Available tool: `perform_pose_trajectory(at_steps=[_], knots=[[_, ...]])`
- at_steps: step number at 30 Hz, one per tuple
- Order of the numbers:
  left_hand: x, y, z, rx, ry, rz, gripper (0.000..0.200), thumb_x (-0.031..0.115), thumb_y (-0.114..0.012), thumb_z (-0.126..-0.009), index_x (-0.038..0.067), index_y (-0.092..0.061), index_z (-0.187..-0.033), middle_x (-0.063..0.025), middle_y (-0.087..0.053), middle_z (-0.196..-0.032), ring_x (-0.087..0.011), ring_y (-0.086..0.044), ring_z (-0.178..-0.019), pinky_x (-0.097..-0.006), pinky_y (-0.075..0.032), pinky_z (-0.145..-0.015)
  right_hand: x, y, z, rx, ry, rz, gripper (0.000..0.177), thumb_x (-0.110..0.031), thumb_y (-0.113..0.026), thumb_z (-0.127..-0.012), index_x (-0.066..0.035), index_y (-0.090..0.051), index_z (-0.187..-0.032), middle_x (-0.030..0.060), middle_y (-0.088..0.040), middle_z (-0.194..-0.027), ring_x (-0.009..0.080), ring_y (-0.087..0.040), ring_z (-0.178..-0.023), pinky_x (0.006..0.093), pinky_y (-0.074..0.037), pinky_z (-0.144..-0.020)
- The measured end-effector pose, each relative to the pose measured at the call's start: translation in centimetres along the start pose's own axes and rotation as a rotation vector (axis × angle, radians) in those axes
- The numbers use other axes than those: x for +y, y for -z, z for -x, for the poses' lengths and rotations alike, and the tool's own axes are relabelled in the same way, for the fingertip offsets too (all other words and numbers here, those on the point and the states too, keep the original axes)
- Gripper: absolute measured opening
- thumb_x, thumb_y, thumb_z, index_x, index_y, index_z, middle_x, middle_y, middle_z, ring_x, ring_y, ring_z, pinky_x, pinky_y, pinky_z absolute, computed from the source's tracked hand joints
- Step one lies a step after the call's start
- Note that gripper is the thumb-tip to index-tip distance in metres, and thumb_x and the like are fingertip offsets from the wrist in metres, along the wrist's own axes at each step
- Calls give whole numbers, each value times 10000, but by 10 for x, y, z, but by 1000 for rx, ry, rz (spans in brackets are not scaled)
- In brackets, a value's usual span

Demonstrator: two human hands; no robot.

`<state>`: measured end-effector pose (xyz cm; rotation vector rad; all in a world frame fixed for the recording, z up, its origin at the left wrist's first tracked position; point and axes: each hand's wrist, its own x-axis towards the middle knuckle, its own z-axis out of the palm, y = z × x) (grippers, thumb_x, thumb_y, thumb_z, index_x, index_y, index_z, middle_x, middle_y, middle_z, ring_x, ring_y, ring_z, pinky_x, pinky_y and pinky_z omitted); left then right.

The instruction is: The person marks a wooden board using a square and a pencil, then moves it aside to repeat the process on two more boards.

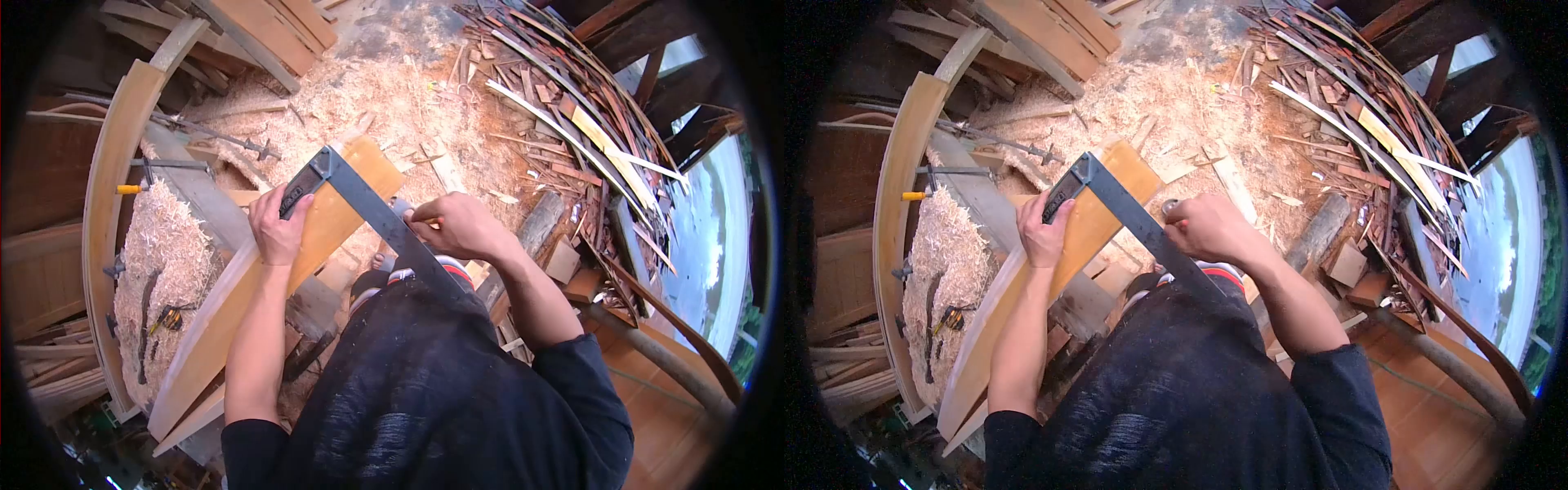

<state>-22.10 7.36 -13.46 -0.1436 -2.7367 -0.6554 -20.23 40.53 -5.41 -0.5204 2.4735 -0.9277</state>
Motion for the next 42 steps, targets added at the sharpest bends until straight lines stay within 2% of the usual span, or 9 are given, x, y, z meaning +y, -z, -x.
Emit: perform_pose_trajectory(at_steps=[13, 15, 17, 19, 22, 26, 32, 38, 42], knots=[[72, 52, -13, 120, -43, -193, 427, 230, -752, -806, 47, -696, -1187, -159, -680, -1186, -364, -558, -1173, -546, -367, -1041, -5, -72, 14, 305, -174, -290, 277, -224, -522, -1048, 19, -643, -990, 227, -604, -721, 313, -581, -640, 421, -473, -655], [113, 70, -12, -101, -208, -189, 493, 147, -688, -791, 72, -646, -1277, -164, -566, -1373, -349, -481, -1314, -591, -311, -1103, -15, -43, 0, 220, -104, -372, 271, -211, -527, -1054, 12, -621, -933, 134, -527, -653, 166, -495, -632, 366, -450, -615], [141, 74, -4, -364, -352, -154, 526, 136, -624, -846, 99, -585, -1370, -172, -450, -1509, -325, -385, -1438, -642, -268, -1140, -20, -6, -18, 97, 65, -317, 262, -232, -526, -1046, -9, -635, -962, 235, -597, -713, 358, -585, -641, 445, -461, -631], [146, 72, -15, -322, -355, -74, 460, 205, -645, -868, 67, -603, -1306, -145, -552, -1384, -300, -503, -1319, -543, -344, -1133, -26, 44, -42, -167, 86, -218, 266, -202, -530, -1053, 13, -605, -915, 115, -500, -646, 148, -464, -639, 357, -433, -612], [146, 59, -37, -253, -387, -72, 471, 261, -703, -854, 16, -611, -1246, -120, -639, -1194, -287, -596, -1168, -407, -459, -1044, -20, 96, -87, -466, 150, -152, 253, -209, -542, -1049, 18, -646, -1009, 69, -617, -740, 126, -525, -715, 321, -457, -685], [157, 20, -55, -184, 2, 150, 315, 178, -702, -868, 19, -662, -1137, -124, -701, -1010, -267, -699, -901, -365, -560, -831, 1, 176, -188, -941, 68, -231, 351, -232, -559, -1036, 44, -658, -1229, 91, -734, -911, 148, -669, -843, 287, -513, -786], [208, 38, -28, 351, 990, 729, 378, 167, -651, -984, -37, -607, -1299, -215, -728, -1105, -288, -722, -1019, -365, -553, -846, 15, 183, -301, -660, 140, -328, 282, -200, -548, -1053, -7, -715, -1173, -74, -452, -701, 58, -420, -630, 228, -366, -601], [228, -60, 65, 594, 1235, 437, 466, 189, -712, -958, -5, -600, -1367, -192, -735, -1124, -190, -709, -987, -316, -548, -839, 7, 61, -301, -1089, 440, -167, 290, -140, -600, -1007, 19, -696, -1229, 57, -715, -904, 129, -622, -797, 301, -527, -755], [240, -72, 62, 455, 1305, 258, 492, 226, -729, -934, 98, -601, -1391, -190, -729, -1085, -351, -706, -947, -398, -546, -838, 6, 34, -296, -1268, 435, -135, 379, -149, -615, -1012, 44, -620, -1338, 46, -718, -1017, 112, -630, -907, 296, -524, -858]])
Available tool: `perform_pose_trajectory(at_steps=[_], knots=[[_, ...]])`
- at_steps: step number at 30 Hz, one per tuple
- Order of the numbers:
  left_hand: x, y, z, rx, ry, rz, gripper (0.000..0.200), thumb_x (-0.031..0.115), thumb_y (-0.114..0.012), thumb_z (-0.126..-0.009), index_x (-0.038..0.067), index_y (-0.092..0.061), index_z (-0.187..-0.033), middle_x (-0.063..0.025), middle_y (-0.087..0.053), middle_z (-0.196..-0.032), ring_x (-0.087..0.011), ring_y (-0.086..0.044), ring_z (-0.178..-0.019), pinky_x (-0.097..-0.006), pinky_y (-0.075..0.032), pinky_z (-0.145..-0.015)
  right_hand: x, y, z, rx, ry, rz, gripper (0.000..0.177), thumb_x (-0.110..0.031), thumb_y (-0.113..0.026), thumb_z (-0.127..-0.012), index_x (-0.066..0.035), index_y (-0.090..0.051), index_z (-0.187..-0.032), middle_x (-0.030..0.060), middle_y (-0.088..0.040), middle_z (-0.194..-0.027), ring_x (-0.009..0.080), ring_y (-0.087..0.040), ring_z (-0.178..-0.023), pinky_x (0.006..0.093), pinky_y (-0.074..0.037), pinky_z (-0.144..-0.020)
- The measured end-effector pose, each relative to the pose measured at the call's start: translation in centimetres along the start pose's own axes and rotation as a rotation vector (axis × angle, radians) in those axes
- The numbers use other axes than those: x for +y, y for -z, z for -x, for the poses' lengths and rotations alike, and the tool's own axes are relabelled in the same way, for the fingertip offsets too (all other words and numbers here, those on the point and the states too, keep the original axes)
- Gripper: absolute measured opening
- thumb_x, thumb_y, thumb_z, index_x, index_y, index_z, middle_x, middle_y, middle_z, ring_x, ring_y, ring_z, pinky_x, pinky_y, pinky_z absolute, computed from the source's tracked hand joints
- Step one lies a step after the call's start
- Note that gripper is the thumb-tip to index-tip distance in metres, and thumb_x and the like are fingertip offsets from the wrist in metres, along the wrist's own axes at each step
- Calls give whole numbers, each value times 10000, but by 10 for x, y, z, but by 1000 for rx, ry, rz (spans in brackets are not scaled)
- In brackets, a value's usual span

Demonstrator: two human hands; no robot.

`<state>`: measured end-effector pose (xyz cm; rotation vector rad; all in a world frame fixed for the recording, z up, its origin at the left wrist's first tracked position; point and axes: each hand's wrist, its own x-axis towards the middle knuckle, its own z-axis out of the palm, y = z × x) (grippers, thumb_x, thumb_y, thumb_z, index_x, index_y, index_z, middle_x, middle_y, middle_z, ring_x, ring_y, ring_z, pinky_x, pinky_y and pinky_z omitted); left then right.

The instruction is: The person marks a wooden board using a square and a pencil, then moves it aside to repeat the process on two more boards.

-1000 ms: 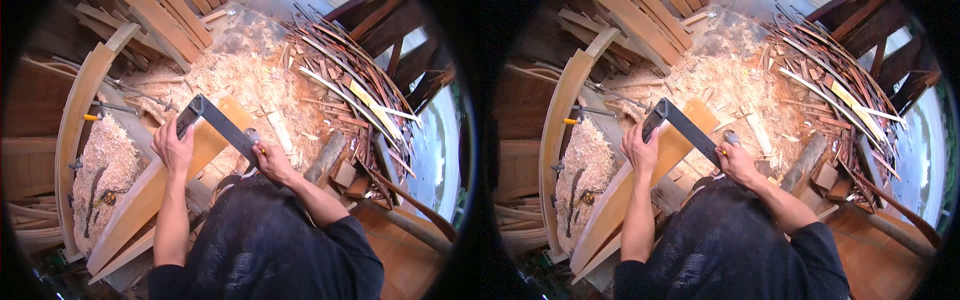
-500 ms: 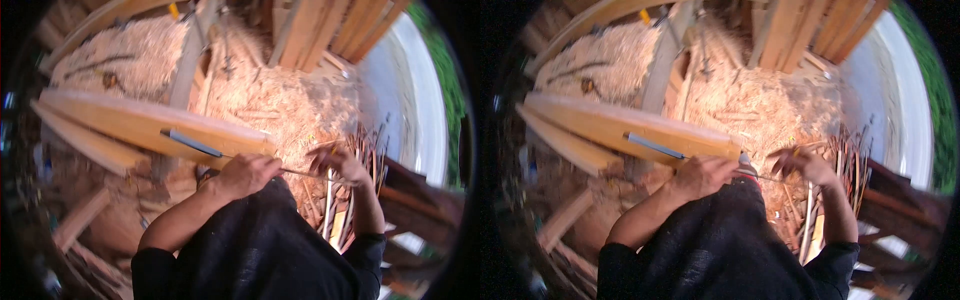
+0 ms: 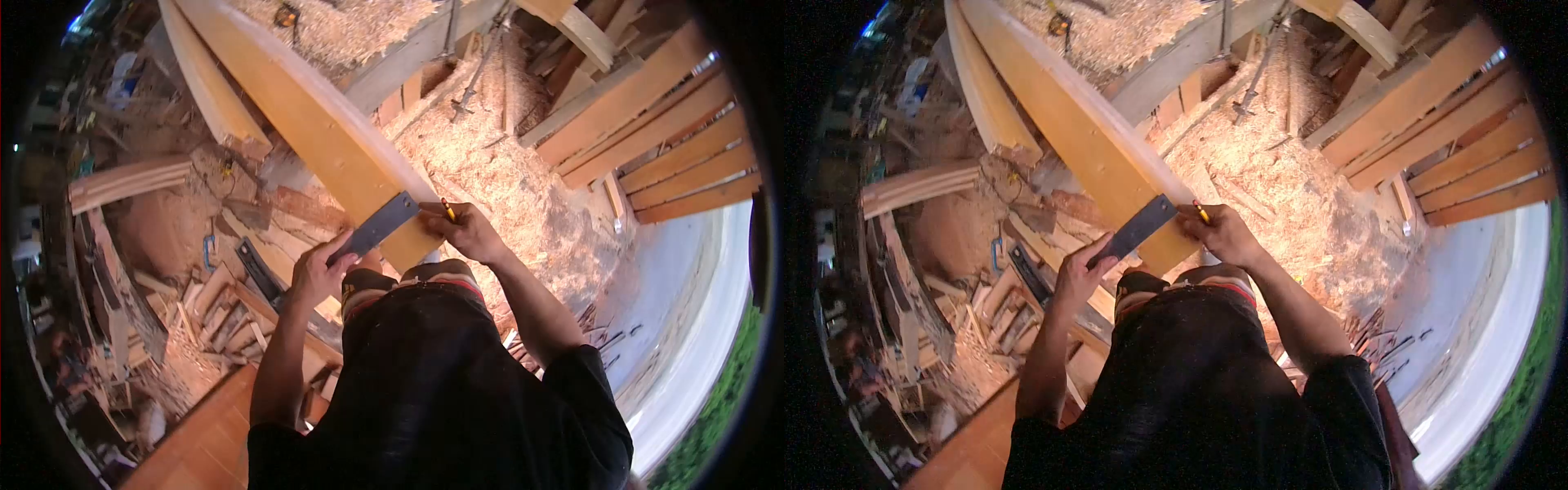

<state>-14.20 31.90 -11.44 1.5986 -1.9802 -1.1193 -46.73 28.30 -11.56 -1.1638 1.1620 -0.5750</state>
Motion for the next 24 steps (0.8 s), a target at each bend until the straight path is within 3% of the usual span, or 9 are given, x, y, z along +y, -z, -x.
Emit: perform_pose_trajectory(at_steps=[2, 3, 5, 15, 16, 19, 22, 24], knots=[[16, 13, -1, -81, 93, -45, 502, 243, -723, -934, 117, -592, -1402, -200, -716, -1105, -396, -685, -970, -420, -540, -845, 5, -7, -2, -20, -8, 51, 381, -142, -621, -1006, 47, -619, -1337, 48, -719, -1030, 112, -634, -930, 297, -524, -872], [17, 16, -3, -123, 72, -22, 507, 239, -706, -944, 131, -571, -1421, -226, -694, -1146, -389, -684, -1017, -415, -536, -850, 7, -10, -1, -4, 7, 19, 377, -141, -621, -997, 36, -627, -1329, 33, -705, -984, 106, -619, -887, 296, -519, -834], [28, 27, -7, -206, 70, -45, 531, 208, -671, -976, 63, -513, -1462, -238, -646, -1311, -320, -665, -1187, -366, -517, -948, 10, -13, -1, 31, 42, -42, 369, -139, -623, -979, 13, -643, -1315, 4, -679, -891, 94, -591, -801, 293, -510, -758], [18, 27, -9, -279, 117, 16, 574, 155, -676, -968, 122, -476, -1505, -215, -631, -1349, -241, -683, -1153, -350, -522, -930, 5, -7, -4, 5, -44, -53, 352, -93, -622, -965, 56, -655, -1283, 67, -729, -979, 115, -645, -843, 284, -531, -803], [12, 23, -8, -181, 12, 59, 530, 161, -688, -951, 150, -535, -1458, -239, -687, -1158, -380, -700, -980, -421, -545, -835, 2, -8, -3, 9, -68, -53, 352, -93, -620, -967, 56, -653, -1284, 68, -729, -976, 116, -646, -843, 284, -532, -803], [13, 24, -8, -199, 17, 66, 536, 147, -685, -951, 144, -528, -1464, -231, -689, -1177, -370, -704, -982, -415, -547, -844, 2, -5, -5, 6, -67, -37, 350, -94, -619, -971, 54, -652, -1287, 70, -727, -965, 116, -645, -841, 283, -533, -802], [14, 27, -9, -278, 114, 107, 588, 137, -684, -957, 151, -475, -1507, -210, -630, -1343, -261, -689, -1150, -355, -535, -912, 1, -3, -7, -25, -65, -26, 346, -87, -618, -975, 52, -650, -1291, 72, -727, -964, 118, -645, -837, 283, -536, -798], [17, 28, -10, -280, 113, 74, 595, 141, -687, -955, 157, -472, -1509, -198, -628, -1354, -257, -685, -1159, -354, -536, -918, 2, -2, -6, -42, -50, -28, 344, -78, -616, -977, 54, -648, -1293, 75, -727, -962, 117, -643, -833, 285, -537, -789]])
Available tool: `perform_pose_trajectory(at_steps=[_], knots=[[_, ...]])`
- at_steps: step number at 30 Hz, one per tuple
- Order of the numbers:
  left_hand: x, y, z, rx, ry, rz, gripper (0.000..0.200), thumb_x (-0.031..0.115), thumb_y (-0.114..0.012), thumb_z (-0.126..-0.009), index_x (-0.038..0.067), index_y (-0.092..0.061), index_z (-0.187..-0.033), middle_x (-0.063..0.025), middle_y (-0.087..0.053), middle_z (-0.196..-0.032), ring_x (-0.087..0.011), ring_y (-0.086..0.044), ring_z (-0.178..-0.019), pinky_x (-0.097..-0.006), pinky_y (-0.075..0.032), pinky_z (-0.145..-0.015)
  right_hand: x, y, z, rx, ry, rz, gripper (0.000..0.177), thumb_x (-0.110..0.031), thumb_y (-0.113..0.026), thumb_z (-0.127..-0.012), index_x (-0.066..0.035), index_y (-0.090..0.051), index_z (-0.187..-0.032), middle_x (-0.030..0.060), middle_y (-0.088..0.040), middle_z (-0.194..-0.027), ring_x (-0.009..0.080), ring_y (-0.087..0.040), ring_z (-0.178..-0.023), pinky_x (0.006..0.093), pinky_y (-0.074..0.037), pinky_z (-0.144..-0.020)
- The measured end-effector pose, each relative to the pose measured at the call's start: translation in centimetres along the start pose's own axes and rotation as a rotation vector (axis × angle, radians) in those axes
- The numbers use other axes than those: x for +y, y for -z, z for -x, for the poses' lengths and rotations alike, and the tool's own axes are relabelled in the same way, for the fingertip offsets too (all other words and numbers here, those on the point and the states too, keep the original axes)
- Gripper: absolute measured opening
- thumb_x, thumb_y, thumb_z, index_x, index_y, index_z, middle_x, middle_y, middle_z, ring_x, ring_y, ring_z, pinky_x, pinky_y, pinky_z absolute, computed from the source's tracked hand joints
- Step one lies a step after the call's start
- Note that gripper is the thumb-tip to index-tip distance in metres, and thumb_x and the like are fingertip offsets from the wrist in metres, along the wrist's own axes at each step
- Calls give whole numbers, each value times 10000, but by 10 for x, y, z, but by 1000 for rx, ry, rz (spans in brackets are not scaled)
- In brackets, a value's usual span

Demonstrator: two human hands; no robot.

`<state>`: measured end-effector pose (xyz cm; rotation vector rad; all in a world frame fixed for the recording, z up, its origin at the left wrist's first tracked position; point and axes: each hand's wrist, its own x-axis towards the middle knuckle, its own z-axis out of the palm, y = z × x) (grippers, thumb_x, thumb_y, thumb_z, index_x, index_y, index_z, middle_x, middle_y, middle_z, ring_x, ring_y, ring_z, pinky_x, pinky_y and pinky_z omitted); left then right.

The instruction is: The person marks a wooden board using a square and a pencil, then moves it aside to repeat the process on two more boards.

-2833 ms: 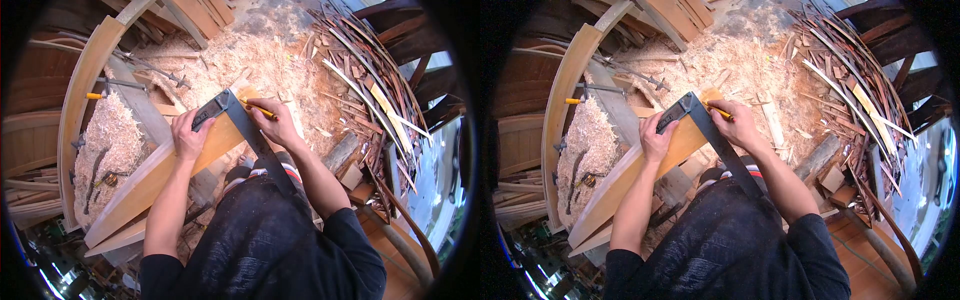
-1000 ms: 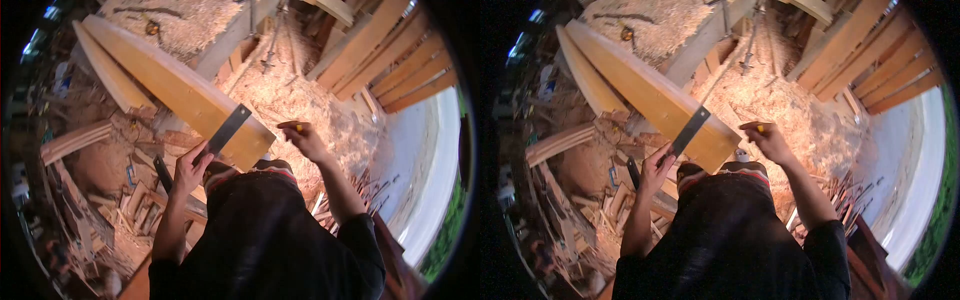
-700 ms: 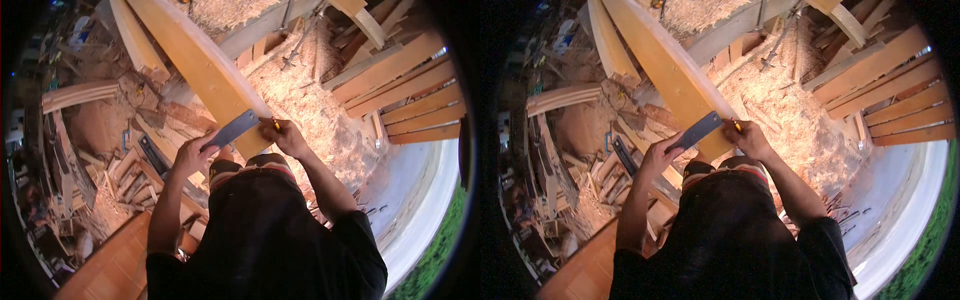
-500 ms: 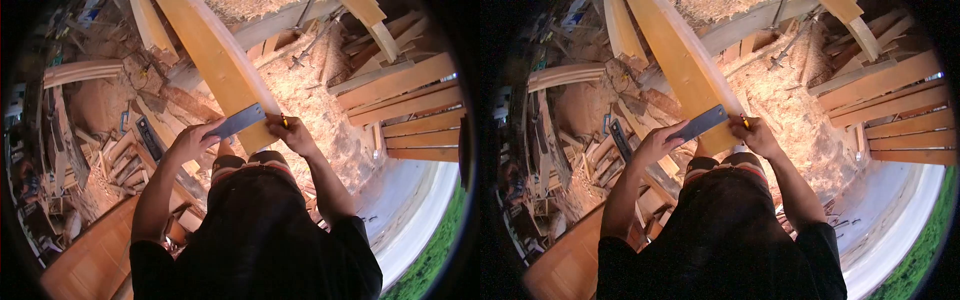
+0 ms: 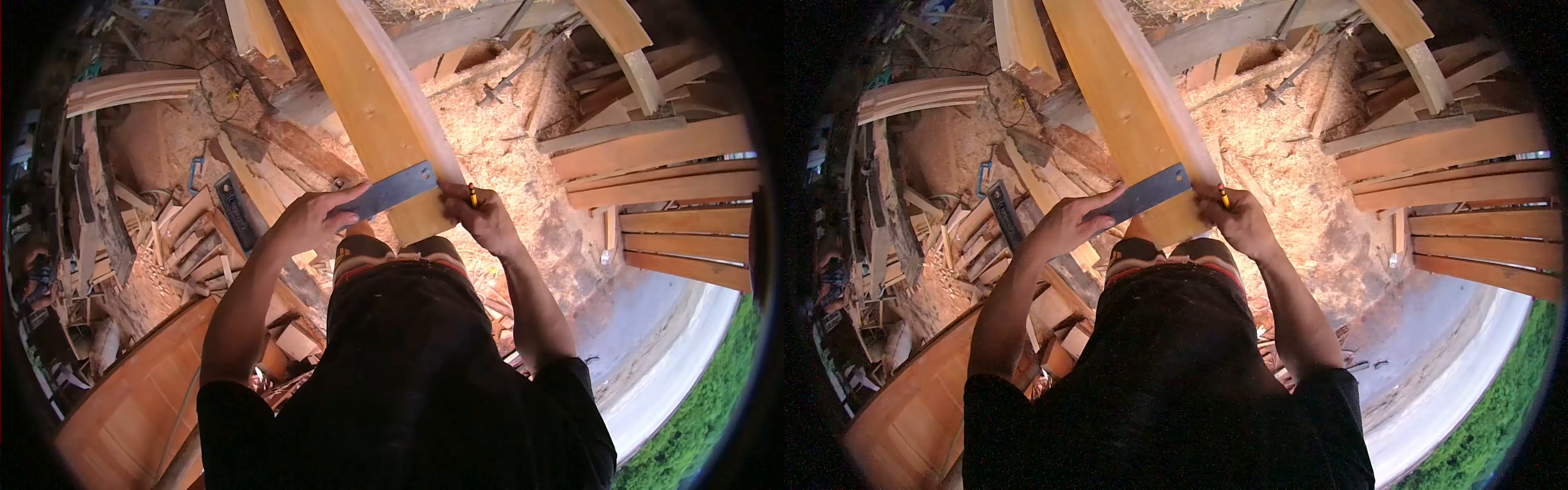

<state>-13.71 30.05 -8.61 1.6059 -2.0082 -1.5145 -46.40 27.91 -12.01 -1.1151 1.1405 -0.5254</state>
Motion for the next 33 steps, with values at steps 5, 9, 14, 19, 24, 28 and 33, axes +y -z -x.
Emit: perform_pose_trajectory(at_steps=[5, 9, 14, 19, 24, 28, 33], knots=[[-5, -3, -2, 49, -56, -4, 570, 153, -685, -953, 166, -497, -1491, -216, -662, -1265, -332, -696, -1078, -399, -546, -878, 3, 2, 1, -24, 70, 118, 342, -54, -605, -979, 57, -641, -1300, 76, -711, -914, 112, -629, -803, 288, -530, -741], [-1, 0, -1, -8, 18, -29, 595, 152, -682, -959, 151, -466, -1514, -185, -643, -1347, -253, -683, -1160, -359, -536, -937, 5, 2, -1, -24, 53, 36, 328, -70, -604, -984, 47, -654, -1286, 58, -682, -849, 109, -606, -741, 284, -511, -700], [4, 3, -3, -52, 83, -8, 579, 156, -675, -965, 134, -473, -1508, -213, -647, -1329, -258, -690, -1148, -362, -542, -930, -17, 28, -15, 111, -112, -129, 449, -343, -471, -1076, 6, -660, -1285, 14, -638, -728, 100, -547, -622, 272, -446, -605], [2, 1, -1, -11, 8, -35, 561, 153, -669, -970, 119, -484, -1499, -226, -662, -1295, -255, -713, -1091, -359, -549, -902, -35, 24, -19, 129, -44, -444, 732, -594, -340, -1064, 48, -682, -1141, 139, -705, -912, 180, -649, -793, 308, -524, -747], [-5, -3, 1, 40, -20, -17, 554, 159, -682, -958, 162, -510, -1484, -247, -691, -1102, -307, -700, -869, -394, -541, -799, -22, -2, -23, -66, 255, -101, 240, -178, -625, -991, 41, -697, -1057, 141, -713, -1014, 210, -693, -972, 316, -553, -896], [-1, 0, 0, -12, 26, -36, 556, 133, -681, -959, 119, -505, -1486, -239, -697, -1194, -264, -733, -1003, -374, -546, -862, -13, -7, -27, -112, 271, 71, 117, 4, -703, -867, 37, -705, -979, 85, -711, -944, 141, -666, -900, 272, -538, -815], [-7, -3, 1, 36, 6, -17, 548, 156, -682, -952, 165, -521, -1476, -247, -699, -1059, -302, -695, -831, -407, -539, -772, -13, -8, -31, -135, 232, 120, 85, -33, -721, -828, 9, -720, -901, 37, -686, -810, 97, -609, -766, 278, -510, -704]])
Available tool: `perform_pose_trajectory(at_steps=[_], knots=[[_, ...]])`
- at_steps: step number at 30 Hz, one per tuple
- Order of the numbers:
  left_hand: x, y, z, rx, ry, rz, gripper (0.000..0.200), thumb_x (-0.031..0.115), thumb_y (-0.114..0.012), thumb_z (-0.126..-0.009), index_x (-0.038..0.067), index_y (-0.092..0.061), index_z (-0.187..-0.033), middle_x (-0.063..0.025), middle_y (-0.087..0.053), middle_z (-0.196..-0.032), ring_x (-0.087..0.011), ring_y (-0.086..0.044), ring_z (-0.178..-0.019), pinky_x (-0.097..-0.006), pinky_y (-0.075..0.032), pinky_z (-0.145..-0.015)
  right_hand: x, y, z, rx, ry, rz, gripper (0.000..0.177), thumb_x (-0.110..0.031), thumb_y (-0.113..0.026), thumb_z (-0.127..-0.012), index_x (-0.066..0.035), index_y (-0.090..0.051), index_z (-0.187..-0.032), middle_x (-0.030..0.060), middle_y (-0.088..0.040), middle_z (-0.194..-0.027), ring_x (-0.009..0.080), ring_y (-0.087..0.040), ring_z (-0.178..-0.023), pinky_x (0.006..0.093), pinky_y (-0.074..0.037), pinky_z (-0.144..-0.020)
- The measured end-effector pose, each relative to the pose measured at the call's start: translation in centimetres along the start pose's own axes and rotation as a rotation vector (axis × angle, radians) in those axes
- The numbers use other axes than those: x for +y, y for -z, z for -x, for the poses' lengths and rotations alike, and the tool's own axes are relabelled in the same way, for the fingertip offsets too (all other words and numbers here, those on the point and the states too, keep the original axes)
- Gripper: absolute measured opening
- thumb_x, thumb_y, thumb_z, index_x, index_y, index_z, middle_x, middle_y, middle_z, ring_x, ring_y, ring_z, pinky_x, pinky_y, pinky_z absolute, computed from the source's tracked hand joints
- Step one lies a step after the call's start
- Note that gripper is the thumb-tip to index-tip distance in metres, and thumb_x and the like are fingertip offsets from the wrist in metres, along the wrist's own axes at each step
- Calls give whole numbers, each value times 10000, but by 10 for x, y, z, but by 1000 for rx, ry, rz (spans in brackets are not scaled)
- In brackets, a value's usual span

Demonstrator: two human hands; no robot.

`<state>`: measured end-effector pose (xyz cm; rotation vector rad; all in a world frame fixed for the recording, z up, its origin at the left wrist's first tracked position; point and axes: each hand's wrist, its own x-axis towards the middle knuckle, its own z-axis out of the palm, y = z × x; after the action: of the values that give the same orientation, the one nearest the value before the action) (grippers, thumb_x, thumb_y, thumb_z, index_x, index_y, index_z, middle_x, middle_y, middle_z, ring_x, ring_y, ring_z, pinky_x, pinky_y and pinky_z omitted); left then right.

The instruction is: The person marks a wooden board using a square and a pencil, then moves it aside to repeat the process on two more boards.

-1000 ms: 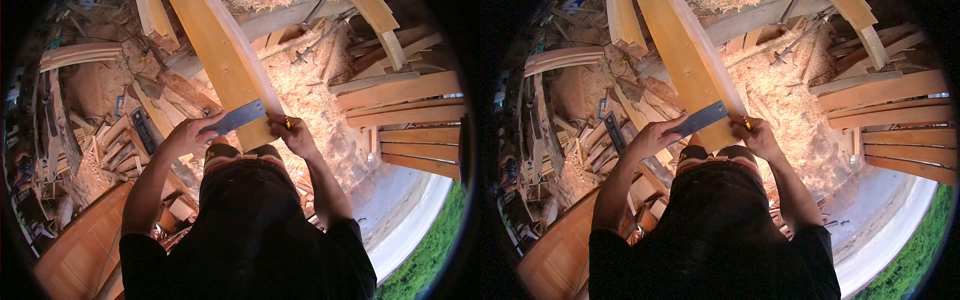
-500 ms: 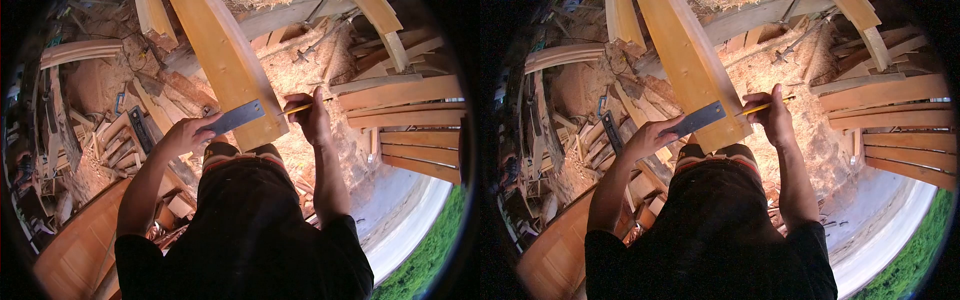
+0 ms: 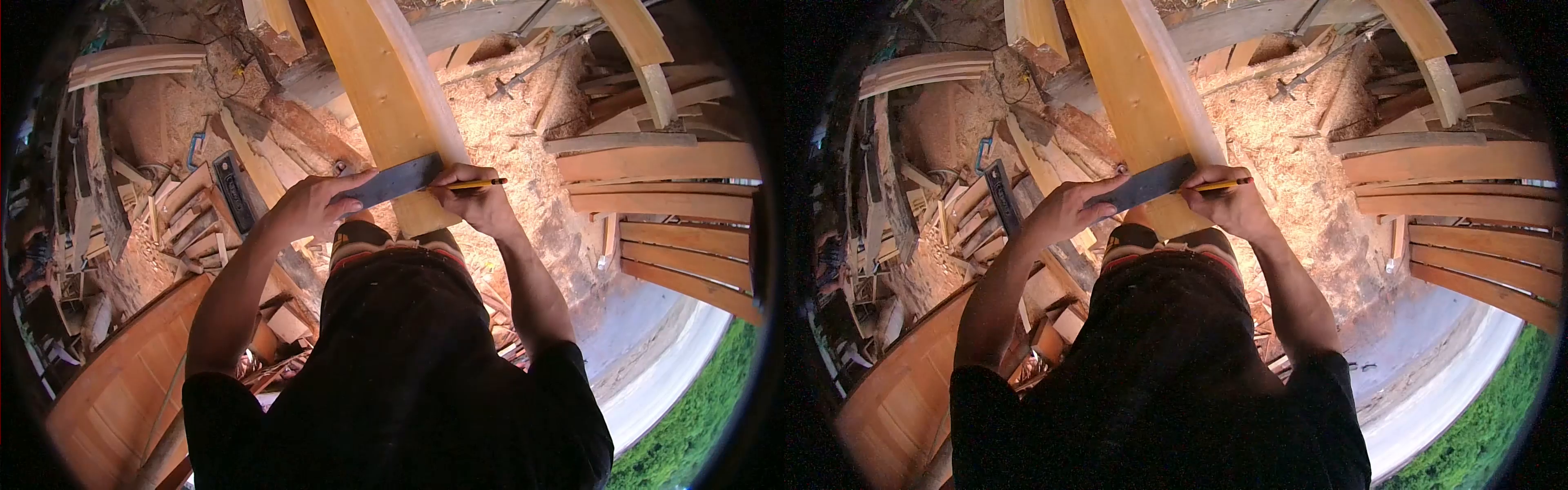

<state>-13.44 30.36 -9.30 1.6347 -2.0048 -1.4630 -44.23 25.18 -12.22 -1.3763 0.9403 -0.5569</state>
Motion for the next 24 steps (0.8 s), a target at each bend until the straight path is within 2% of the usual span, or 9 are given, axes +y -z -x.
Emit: perform_pose_trajectory(at_steps=[1, 4, 8, 15, 20, 24], knots=[[-3, -3, 0, 31, -36, -1, 544, 169, -681, -951, 190, -528, -1472, -247, -701, -996, -312, -677, -739, -421, -536, -727, -4, 0, 0, 1, -12, 22, 75, -35, -723, -827, 6, -718, -890, 36, -686, -804, 96, -606, -754, 278, -508, -694], [-9, -9, -1, 124, -181, -12, 540, 173, -677, -952, 188, -530, -1471, -249, -691, -932, -289, -642, -670, -420, -529, -679, -1, 0, -2, 9, -2, 59, 64, -44, -729, -825, -1, -714, -869, 38, -682, -783, 95, -602, -730, 275, -505, -678], [-7, -5, -1, 32, -45, 11, 540, 170, -676, -952, 185, -531, -1472, -239, -673, -869, -257, -606, -625, -409, -517, -644, -5, 0, -3, -11, 19, 105, 96, -45, -719, -854, 38, -700, -900, 42, -682, -814, 89, -605, -758, 257, -502, -686], [-5, -5, -1, 34, -52, 24, 542, 152, -674, -955, 186, -530, -1477, -199, -640, -775, -203, -567, -583, -391, -507, -623, -3, 2, -4, -29, 44, 110, 86, -43, -713, -856, 32, -700, -898, 38, -679, -791, 90, -607, -745, 267, -505, -680], [-8, -5, -1, 21, -33, 45, 545, 153, -674, -958, 182, -524, -1482, -192, -652, -793, -199, -575, -604, -385, -510, -633, -4, 0, -4, -23, 20, 132, 93, -44, -712, -855, 34, -698, -905, 42, -684, -795, 90, -607, -742, 268, -504, -678], [-7, -6, -2, 53, -90, 20, 542, 164, -674, -958, 177, -522, -1479, -239, -693, -954, -290, -660, -731, -406, -530, -710, -3, 1, -4, -23, 23, 128, 92, -42, -720, -851, 29, -699, -905, 52, -692, -812, 98, -614, -749, 271, -505, -681]])
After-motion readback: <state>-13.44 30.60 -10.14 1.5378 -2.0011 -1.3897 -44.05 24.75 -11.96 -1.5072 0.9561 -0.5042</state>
